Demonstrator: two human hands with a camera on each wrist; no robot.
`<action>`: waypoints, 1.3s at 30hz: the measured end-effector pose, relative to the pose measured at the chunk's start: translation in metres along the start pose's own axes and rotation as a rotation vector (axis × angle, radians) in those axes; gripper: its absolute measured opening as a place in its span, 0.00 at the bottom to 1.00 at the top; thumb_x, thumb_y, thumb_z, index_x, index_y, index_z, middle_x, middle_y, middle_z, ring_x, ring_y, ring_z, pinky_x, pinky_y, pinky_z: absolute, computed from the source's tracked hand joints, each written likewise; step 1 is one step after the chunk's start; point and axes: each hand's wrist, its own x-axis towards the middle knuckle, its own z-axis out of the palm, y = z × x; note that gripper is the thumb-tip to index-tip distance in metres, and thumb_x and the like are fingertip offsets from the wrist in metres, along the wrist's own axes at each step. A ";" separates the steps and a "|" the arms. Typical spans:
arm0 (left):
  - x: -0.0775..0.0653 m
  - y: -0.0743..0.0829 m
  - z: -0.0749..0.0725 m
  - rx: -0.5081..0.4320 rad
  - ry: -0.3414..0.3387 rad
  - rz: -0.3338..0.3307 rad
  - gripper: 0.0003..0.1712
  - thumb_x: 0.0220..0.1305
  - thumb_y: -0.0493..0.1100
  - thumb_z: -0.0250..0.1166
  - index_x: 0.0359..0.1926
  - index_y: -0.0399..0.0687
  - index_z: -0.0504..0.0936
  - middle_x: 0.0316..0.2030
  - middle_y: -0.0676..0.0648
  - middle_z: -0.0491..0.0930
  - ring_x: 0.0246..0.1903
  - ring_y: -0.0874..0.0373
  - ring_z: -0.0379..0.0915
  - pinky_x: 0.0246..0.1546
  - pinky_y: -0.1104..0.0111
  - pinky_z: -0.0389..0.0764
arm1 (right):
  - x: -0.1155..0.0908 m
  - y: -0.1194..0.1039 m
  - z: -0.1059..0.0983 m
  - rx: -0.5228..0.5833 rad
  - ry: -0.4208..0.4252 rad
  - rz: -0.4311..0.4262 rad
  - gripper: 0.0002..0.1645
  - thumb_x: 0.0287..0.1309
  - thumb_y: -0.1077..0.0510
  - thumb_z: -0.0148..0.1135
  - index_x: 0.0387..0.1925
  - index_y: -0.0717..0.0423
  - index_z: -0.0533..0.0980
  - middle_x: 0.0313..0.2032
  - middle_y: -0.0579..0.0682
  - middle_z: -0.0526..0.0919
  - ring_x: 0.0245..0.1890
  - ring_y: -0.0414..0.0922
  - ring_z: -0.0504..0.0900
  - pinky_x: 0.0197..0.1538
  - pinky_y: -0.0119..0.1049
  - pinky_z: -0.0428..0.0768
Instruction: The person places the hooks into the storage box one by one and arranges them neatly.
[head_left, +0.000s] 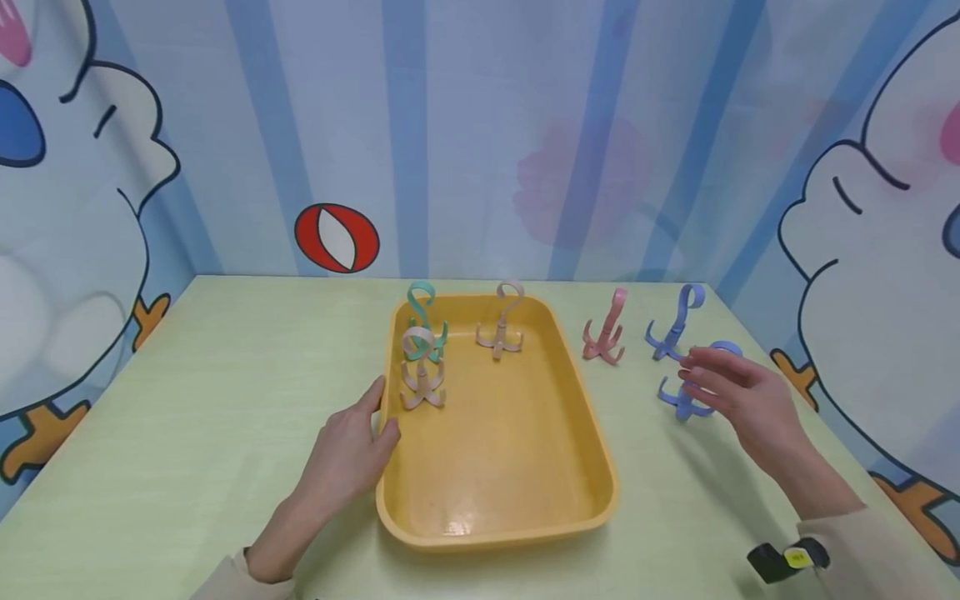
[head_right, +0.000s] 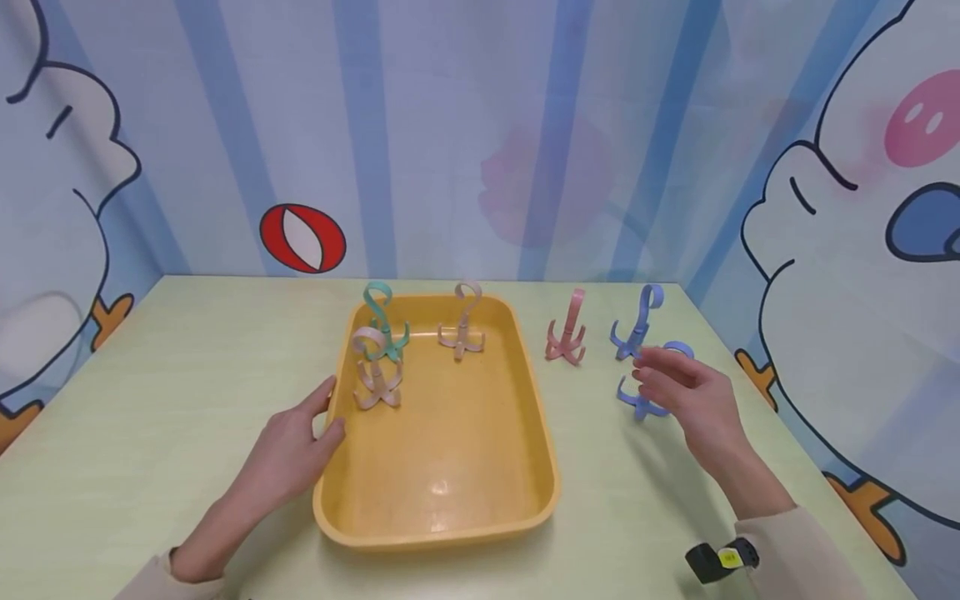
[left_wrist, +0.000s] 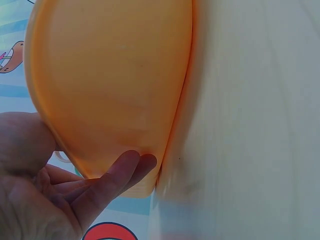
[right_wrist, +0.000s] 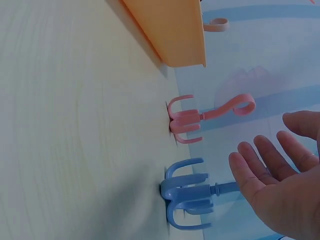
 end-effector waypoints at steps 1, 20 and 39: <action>0.000 0.000 0.000 -0.001 0.000 0.000 0.40 0.74 0.41 0.55 0.81 0.31 0.57 0.69 0.31 0.76 0.14 0.61 0.65 0.21 0.67 0.70 | -0.001 0.001 -0.003 0.020 -0.004 -0.005 0.14 0.70 0.57 0.68 0.55 0.47 0.83 0.48 0.36 0.90 0.47 0.32 0.90 0.49 0.28 0.86; 0.000 -0.001 0.000 0.013 -0.001 -0.006 0.40 0.74 0.41 0.55 0.81 0.31 0.57 0.69 0.30 0.76 0.15 0.60 0.65 0.23 0.66 0.71 | -0.013 0.003 -0.038 0.206 0.086 0.009 0.09 0.71 0.60 0.66 0.46 0.47 0.88 0.39 0.43 0.94 0.39 0.40 0.93 0.43 0.33 0.88; 0.000 -0.002 0.001 -0.015 -0.004 0.011 0.40 0.74 0.41 0.54 0.81 0.29 0.56 0.69 0.29 0.75 0.13 0.62 0.61 0.18 0.69 0.69 | 0.002 0.010 -0.041 0.264 0.147 -0.019 0.17 0.67 0.66 0.68 0.51 0.43 0.85 0.46 0.37 0.90 0.45 0.32 0.90 0.45 0.28 0.87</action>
